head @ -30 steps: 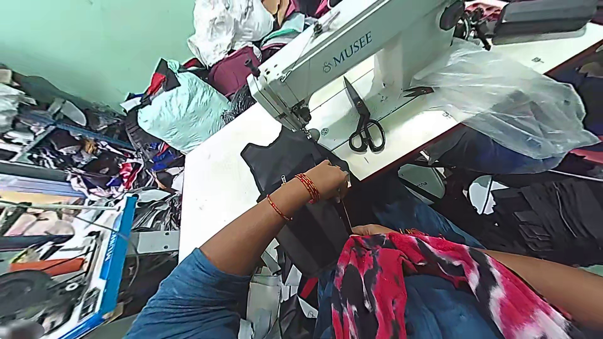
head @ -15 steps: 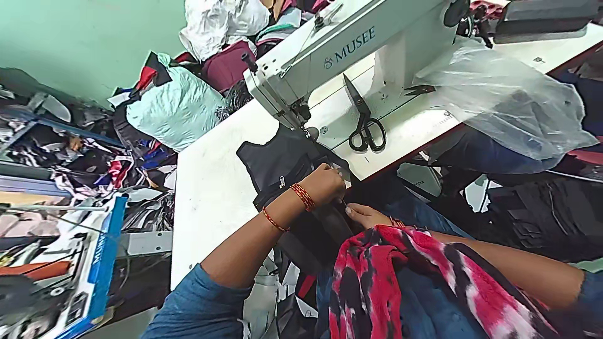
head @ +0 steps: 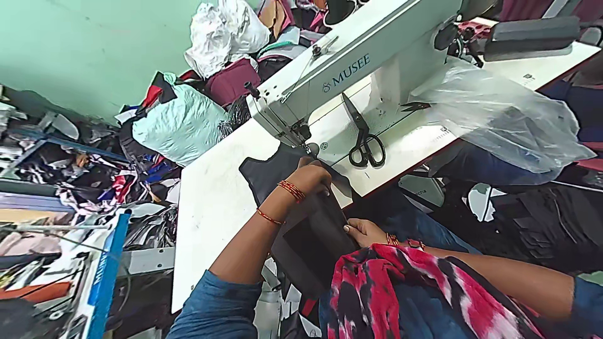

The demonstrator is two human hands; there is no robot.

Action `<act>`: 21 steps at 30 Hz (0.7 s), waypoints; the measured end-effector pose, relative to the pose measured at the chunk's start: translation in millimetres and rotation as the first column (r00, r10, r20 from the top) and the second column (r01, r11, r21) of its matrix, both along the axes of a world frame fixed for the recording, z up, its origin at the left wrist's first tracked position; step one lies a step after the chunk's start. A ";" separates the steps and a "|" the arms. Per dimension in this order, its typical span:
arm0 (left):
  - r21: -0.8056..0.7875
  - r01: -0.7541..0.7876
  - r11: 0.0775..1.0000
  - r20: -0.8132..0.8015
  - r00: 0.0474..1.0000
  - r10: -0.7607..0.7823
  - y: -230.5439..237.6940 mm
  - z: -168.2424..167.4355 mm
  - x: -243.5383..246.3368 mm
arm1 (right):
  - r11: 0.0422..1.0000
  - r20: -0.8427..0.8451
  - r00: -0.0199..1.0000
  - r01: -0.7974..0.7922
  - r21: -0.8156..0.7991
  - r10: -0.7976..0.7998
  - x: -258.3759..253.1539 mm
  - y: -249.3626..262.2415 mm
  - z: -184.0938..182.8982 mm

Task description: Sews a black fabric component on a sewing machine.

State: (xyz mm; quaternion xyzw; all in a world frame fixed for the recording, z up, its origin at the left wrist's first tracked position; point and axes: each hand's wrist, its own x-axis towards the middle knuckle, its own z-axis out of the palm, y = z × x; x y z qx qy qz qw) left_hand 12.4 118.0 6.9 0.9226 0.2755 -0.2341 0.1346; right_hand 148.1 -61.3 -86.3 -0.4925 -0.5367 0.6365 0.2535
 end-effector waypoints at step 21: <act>-0.205 -0.651 0.731 0.142 0.719 0.680 30.5 -16.9 -22.0 | 0.998 -0.004 0.998 -0.066 0.000 0.066 2.4 3.6 -4.6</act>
